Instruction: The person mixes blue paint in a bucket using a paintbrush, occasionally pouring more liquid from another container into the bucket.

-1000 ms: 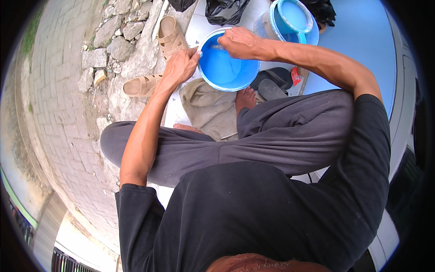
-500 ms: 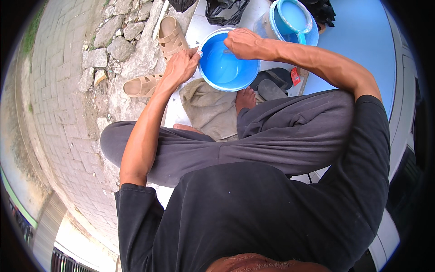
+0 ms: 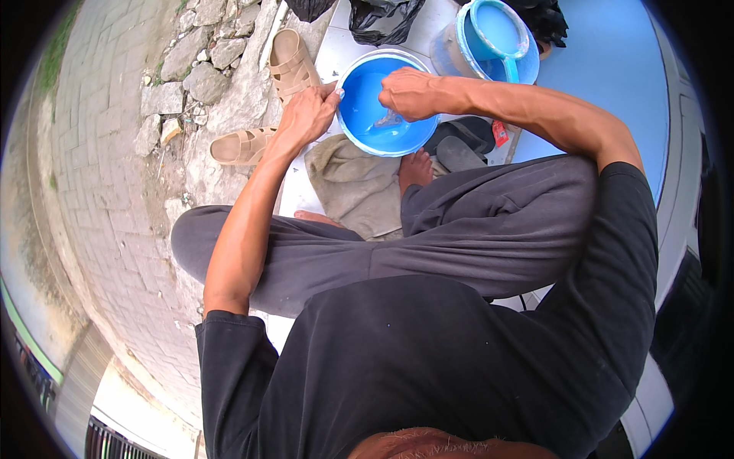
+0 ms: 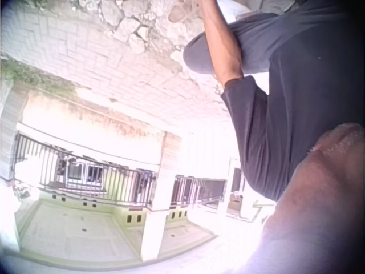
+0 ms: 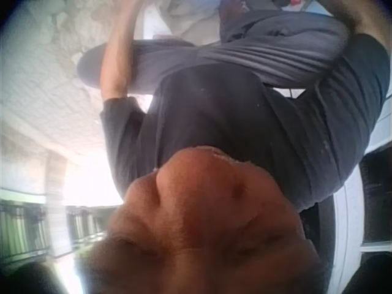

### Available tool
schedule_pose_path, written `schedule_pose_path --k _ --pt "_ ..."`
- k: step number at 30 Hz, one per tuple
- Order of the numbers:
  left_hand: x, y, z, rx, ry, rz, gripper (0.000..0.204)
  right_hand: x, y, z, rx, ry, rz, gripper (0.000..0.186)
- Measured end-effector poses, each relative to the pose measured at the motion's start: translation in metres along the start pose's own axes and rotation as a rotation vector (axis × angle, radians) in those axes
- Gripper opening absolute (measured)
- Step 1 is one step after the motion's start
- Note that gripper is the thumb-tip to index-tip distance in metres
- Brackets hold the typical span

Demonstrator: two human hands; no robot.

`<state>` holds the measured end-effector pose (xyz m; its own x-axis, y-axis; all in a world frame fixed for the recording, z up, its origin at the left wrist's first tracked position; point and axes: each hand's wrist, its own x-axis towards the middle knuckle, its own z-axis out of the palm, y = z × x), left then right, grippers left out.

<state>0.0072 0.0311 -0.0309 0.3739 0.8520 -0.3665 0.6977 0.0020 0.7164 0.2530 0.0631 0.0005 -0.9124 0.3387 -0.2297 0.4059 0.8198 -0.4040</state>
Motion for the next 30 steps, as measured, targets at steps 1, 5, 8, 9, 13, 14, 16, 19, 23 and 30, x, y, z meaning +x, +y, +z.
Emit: schedule_pose_path --k 1,5,8,9,13,14,16,19,23,30 --pt "0.0 0.0 0.0 -0.002 0.001 0.002 0.046 -0.002 0.003 -0.002 -0.013 0.038 0.035 0.011" --pt "0.0 0.001 -0.001 0.01 0.006 -0.001 0.045 -0.001 0.014 -0.009 -0.096 0.166 0.136 0.01" --pt "0.0 -0.001 -0.001 0.017 0.0 0.002 0.045 0.005 0.015 -0.004 -0.163 0.329 0.164 0.01" --pt "0.0 -0.001 -0.001 0.017 -0.003 0.005 0.045 0.007 0.015 -0.002 -0.126 0.305 0.162 0.01" --pt "0.0 0.006 -0.006 -0.009 -0.064 -0.054 0.043 0.012 0.003 0.001 0.041 0.166 0.093 0.01" --pt "0.001 0.006 -0.006 -0.003 -0.067 -0.053 0.043 0.012 0.001 0.002 0.088 0.123 0.057 0.01" --pt "0.001 0.003 -0.004 -0.005 -0.044 -0.036 0.042 0.009 -0.002 0.003 0.108 0.085 -0.006 0.01" --pt "0.0 -0.002 0.001 -0.019 0.003 -0.003 0.045 0.003 0.004 0.001 0.046 0.007 0.004 0.013" --pt "0.0 -0.001 0.0 -0.006 0.0 0.001 0.045 0.002 0.016 -0.006 -0.072 -0.002 0.155 0.013" --pt "0.0 0.0 -0.001 -0.008 -0.002 -0.004 0.045 0.008 0.009 -0.003 -0.081 0.257 0.131 0.013"
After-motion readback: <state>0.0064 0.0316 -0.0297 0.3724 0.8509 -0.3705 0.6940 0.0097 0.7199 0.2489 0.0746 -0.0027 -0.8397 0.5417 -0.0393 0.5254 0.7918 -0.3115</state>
